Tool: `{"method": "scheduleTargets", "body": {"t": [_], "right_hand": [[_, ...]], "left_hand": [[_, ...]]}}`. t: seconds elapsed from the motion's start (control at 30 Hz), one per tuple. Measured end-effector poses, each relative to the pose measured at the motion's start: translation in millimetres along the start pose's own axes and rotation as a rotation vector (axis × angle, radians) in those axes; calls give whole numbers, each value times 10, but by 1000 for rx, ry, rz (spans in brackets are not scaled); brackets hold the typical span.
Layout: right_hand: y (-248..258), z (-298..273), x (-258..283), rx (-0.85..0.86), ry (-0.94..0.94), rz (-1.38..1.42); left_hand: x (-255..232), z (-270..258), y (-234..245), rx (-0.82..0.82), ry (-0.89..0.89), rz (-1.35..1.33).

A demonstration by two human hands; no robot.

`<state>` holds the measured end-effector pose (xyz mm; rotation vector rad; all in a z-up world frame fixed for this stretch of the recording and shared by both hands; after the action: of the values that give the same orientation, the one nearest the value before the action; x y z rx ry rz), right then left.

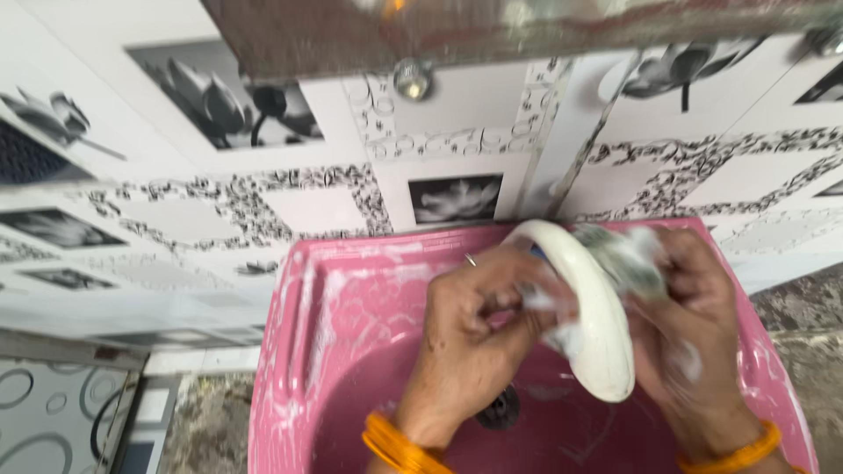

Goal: The person scrubs a pink bathroom sink and a white tiled wall using a soapy sponge. They clean the sink basin, faucet, and surrounding wall tiles, then move to scrub a towel ring and the wall above the sink.

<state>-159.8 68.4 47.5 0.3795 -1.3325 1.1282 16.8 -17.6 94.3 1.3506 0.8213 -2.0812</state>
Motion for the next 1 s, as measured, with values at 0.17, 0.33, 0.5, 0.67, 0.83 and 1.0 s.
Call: {"method": "scheduleTargets", "body": {"t": [0.17,0.33,0.5,0.67,0.83,1.0], "right_hand": [[0,-124,-12,-53,25,75],[-106,432,-280,-111,25,-280],[-176,578,-454,-48,122,-414],[-292,441,-541,1,195,-366],[-636,33,-137,-10,596,-1171],[-444,-1,-410,-10,157,-1026]], "left_hand": [[-90,-52,-16,36,-90,60],[283,313,212,-295,-45,-49],[486,407,356,-381,-144,21],[808,310,411,-468,-65,53],[1074,113,475,-502,-53,144],[1139,-59,461,-461,-138,386]]}}
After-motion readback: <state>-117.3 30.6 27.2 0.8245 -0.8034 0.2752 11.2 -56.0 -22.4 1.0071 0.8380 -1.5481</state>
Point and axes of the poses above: each hand's wrist, its own z-axis towards the middle knuckle, its own y-axis out of the back of the hand, x = y × z, the point moved 8 cm from there along z, towards the middle knuckle, and after that the axes turned 9 degrees about -z, right-handed, at the moved point
